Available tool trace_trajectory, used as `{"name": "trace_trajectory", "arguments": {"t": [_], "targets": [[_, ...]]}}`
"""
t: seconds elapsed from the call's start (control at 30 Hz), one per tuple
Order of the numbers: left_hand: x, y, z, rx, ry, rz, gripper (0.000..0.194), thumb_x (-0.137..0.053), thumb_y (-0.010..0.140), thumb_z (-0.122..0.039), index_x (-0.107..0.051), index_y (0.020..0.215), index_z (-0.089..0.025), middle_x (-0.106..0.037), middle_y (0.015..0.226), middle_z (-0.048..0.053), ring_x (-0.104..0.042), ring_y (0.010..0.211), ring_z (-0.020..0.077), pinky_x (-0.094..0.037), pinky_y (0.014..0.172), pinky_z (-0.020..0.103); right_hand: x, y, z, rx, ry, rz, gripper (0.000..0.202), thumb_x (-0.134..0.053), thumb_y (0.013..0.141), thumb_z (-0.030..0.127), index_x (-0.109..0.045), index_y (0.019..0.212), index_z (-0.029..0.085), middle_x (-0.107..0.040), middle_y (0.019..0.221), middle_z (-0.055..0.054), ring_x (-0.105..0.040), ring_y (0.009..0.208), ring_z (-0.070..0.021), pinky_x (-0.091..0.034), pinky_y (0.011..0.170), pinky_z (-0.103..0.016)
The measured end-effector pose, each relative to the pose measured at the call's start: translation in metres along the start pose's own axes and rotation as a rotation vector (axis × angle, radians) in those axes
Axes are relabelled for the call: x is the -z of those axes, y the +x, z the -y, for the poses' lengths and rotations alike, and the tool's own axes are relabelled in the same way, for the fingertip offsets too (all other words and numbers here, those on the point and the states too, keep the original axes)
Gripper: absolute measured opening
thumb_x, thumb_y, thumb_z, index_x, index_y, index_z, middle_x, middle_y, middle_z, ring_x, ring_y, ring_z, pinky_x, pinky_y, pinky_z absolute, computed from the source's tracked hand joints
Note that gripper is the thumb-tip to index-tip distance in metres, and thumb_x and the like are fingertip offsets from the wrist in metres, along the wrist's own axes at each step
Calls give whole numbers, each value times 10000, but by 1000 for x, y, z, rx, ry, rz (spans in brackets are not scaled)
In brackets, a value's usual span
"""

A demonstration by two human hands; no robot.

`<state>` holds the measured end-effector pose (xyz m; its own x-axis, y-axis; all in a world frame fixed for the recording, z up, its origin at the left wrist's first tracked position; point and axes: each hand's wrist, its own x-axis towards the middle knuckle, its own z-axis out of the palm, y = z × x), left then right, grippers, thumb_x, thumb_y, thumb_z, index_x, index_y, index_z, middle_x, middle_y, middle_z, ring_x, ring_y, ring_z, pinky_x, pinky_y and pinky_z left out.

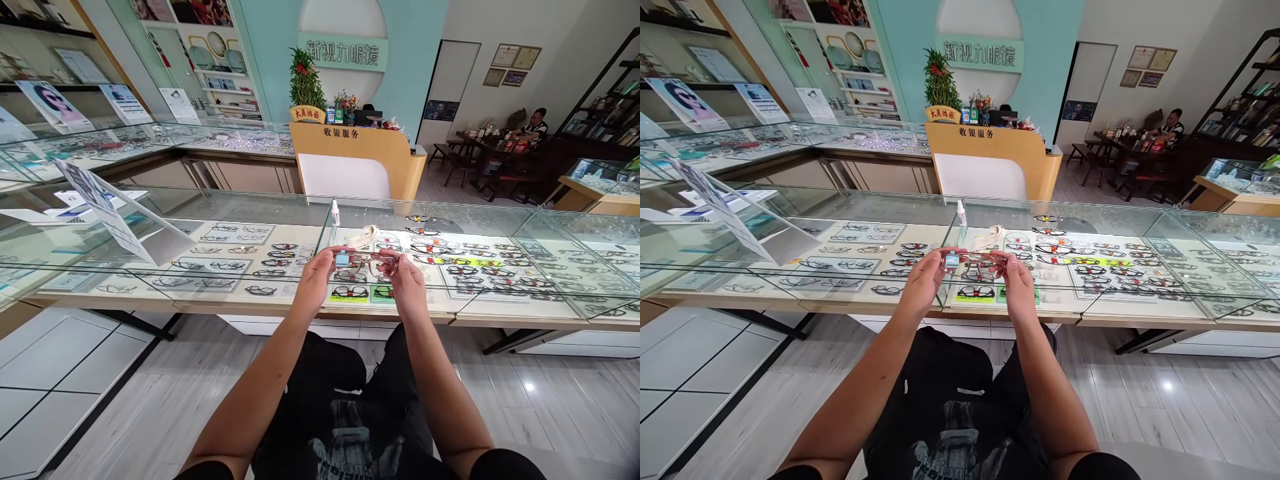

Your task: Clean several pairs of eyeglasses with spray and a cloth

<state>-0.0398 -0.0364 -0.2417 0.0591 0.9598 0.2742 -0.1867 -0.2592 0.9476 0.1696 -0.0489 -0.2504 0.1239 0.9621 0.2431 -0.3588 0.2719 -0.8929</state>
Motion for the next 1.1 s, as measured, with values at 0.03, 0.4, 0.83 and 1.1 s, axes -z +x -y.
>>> {"name": "trace_trajectory", "arguments": {"t": [0.03,0.4,0.83,1.1], "targets": [[-1,0,1,9,-10,0,548,-616,1042,-693,-813,1300,-251,-794,1367,117,-740,1284,317,-568,1096,441,1,0,-1,1,10,-2,511,-637,1030,691,-851,1172,249,-825,1225,-78,-701,905,-213,-562,901,-398],[6,9,6,24,48,-56,628,-632,999,-758,-830,1228,-208,-828,1164,109,-769,1093,277,-595,981,395,13,4,22,72,-260,97,358,-632,1053,545,-811,1251,307,-789,1379,-62,-693,1327,-295,-525,1111,-460],[1,10,-14,-159,509,109,527,-493,1105,-647,-818,1244,-256,-728,817,52,-657,741,230,-526,726,358,12,24,47,119,-797,451,259,-804,927,398,-750,1146,271,-824,1155,-49,-758,1100,-272,-560,980,-426],[-2,20,-6,-104,500,152,521,-504,1112,-627,-816,1279,-244,-778,984,58,-675,877,218,-514,795,330,19,27,33,102,-743,451,152,-763,969,405,-774,1025,264,-825,1034,-27,-749,976,-245,-532,900,-378]]}}
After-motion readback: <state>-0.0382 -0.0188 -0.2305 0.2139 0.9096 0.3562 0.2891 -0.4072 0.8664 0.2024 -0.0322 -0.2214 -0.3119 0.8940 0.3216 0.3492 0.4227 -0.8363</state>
